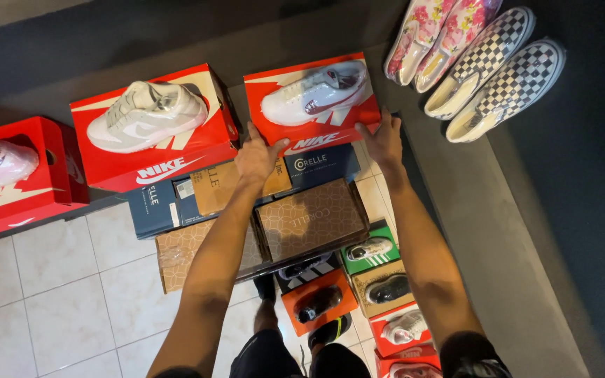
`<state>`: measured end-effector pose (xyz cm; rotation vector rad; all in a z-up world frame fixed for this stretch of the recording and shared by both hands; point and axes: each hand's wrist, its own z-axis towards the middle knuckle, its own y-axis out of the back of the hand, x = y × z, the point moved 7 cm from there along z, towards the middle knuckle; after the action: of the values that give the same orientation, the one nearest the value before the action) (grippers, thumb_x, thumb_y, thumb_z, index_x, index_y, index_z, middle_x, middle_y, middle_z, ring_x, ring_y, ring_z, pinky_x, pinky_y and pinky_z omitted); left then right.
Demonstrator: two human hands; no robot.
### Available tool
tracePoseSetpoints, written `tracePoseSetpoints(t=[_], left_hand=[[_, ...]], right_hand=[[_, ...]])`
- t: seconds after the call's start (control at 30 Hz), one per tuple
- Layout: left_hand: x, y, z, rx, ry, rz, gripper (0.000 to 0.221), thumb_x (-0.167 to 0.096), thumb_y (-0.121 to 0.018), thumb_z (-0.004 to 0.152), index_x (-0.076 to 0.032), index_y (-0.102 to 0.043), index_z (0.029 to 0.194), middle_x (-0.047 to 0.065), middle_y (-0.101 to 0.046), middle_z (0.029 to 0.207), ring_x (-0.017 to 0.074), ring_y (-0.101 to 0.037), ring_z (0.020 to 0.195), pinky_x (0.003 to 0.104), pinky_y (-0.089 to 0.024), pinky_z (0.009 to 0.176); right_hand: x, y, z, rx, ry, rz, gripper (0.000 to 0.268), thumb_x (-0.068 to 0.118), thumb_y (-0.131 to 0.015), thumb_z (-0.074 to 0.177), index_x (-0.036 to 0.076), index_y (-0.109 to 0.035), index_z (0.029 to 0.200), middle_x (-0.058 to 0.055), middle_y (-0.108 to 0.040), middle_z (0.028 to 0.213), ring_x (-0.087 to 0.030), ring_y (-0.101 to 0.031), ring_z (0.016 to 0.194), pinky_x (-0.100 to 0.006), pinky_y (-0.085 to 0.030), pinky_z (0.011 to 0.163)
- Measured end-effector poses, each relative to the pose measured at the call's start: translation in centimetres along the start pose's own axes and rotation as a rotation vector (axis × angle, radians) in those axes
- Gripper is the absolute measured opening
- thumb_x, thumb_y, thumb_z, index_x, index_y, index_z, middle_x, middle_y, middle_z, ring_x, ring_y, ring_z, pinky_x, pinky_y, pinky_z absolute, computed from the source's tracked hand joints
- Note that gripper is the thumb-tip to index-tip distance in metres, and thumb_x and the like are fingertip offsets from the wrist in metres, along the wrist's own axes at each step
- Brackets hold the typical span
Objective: Organizing and inspecting various pairs of shoes and their boxes on the floor
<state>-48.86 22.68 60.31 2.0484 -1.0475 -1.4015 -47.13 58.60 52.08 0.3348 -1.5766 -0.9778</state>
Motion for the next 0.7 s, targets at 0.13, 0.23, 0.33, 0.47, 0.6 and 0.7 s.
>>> tracePoseSetpoints(t=[0.13, 0.23, 0.33, 0.47, 0.6, 0.7], left_hand=[[1.1, -1.1, 1.7, 0.000, 0.002, 0.007, 0.109, -0.071, -0.063, 0.092, -0.005, -0.015, 0.164, 0.026, -0.044, 0.157, 0.0441, -0.057, 0.132, 0.061, -0.045, 0.108], [1.2, -1.3, 2.0, -0.001, -0.001, 0.036, 0.110, -0.073, -0.061, 0.091, -0.006, -0.013, 0.165, 0.024, -0.044, 0.157, 0.0431, -0.058, 0.131, 0.061, -0.047, 0.105], [1.2, -1.5, 1.8, -0.014, -0.001, 0.094, 0.111, -0.074, -0.060, 0.091, -0.007, -0.012, 0.165, 0.023, -0.044, 0.157, 0.0423, -0.059, 0.130, 0.061, -0.049, 0.101], [-1.2, 0.3, -0.2, -0.141, -0.103, 0.138, 0.097, -0.054, -0.065, 0.097, -0.003, -0.015, 0.162, 0.025, -0.042, 0.152, 0.0443, -0.049, 0.136, 0.065, -0.051, 0.099], [-0.9, -2.1, 1.1, -0.287, -0.311, 0.303, 0.075, -0.041, -0.068, 0.097, -0.009, -0.032, 0.155, 0.017, -0.042, 0.142, 0.0367, -0.046, 0.130, 0.058, -0.060, 0.088], [-0.2, -3.0, 1.8, -0.318, -0.379, 0.365, 0.050, -0.043, -0.066, 0.096, -0.012, -0.055, 0.134, 0.011, -0.049, 0.132, 0.0320, -0.047, 0.125, 0.054, -0.062, 0.081]], right_hand=[[2.8, 1.0, -1.0, 0.047, -0.052, -0.188, 0.085, 0.069, -0.061, 0.098, 0.022, -0.030, 0.161, -0.013, -0.039, 0.138, -0.040, -0.066, 0.111, -0.055, -0.061, 0.085], [3.2, 1.0, -1.0, 0.027, -0.012, -0.274, 0.080, 0.069, -0.058, 0.099, 0.025, -0.034, 0.160, -0.013, -0.042, 0.138, -0.040, -0.067, 0.111, -0.055, -0.062, 0.084], [2.7, 0.5, -1.2, 0.003, 0.030, -0.311, 0.078, 0.067, -0.058, 0.099, 0.023, -0.036, 0.159, -0.013, -0.046, 0.137, -0.038, -0.069, 0.108, -0.053, -0.063, 0.081], [4.3, 1.1, -1.8, -0.011, 0.088, -0.346, 0.076, 0.061, -0.060, 0.100, 0.017, -0.038, 0.158, -0.014, -0.051, 0.135, -0.037, -0.070, 0.107, -0.051, -0.063, 0.078], [6.4, 2.0, -3.1, -0.062, 0.143, -0.452, 0.075, 0.054, -0.059, 0.102, 0.012, -0.036, 0.159, -0.017, -0.051, 0.131, -0.035, -0.071, 0.104, -0.046, -0.066, 0.074], [8.1, 3.1, -3.9, -0.117, 0.246, -0.352, 0.057, 0.037, -0.066, 0.101, 0.013, -0.048, 0.150, -0.017, -0.044, 0.137, -0.038, -0.068, 0.110, -0.049, -0.065, 0.079]])
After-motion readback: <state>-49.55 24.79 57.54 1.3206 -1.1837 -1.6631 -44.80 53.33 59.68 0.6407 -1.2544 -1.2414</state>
